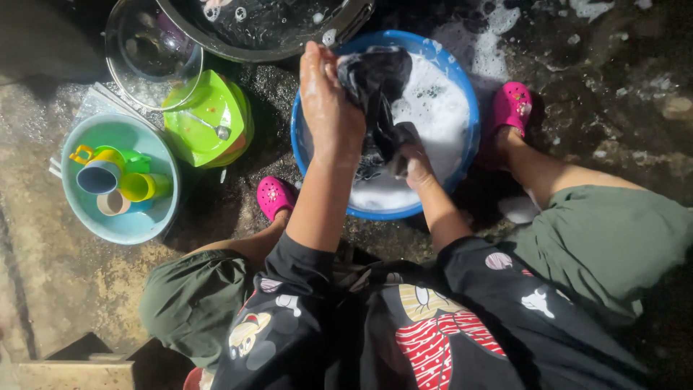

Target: Hand-washing various items of clothing in a basin of soapy water.

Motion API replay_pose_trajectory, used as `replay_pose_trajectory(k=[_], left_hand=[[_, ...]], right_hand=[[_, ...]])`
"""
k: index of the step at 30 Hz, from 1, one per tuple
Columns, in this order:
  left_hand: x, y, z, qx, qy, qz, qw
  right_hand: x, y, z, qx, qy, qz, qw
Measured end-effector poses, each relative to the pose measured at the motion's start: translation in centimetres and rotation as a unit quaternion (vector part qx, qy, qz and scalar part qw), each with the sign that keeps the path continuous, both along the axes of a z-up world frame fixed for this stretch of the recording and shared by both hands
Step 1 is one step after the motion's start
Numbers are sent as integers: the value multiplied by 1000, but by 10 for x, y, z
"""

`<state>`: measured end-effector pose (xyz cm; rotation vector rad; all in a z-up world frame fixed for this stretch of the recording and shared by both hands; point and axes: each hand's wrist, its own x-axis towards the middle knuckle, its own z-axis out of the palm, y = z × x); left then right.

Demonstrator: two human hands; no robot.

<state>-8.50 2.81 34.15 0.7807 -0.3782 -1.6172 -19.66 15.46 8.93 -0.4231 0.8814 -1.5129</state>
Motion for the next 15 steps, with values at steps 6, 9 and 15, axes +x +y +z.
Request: replay_pose_trajectory(k=[6, 9, 15], left_hand=[[52, 34, 93, -152, 31, -5, 988], [85, 51, 105, -230, 79, -37, 969], [126, 64, 97, -136, 37, 74, 987]], right_hand=[[-84, -21, 163, -126, -2, -22, 992], [-103, -20, 244, -136, 12, 27, 990], [-131, -107, 241, -122, 15, 132, 984]])
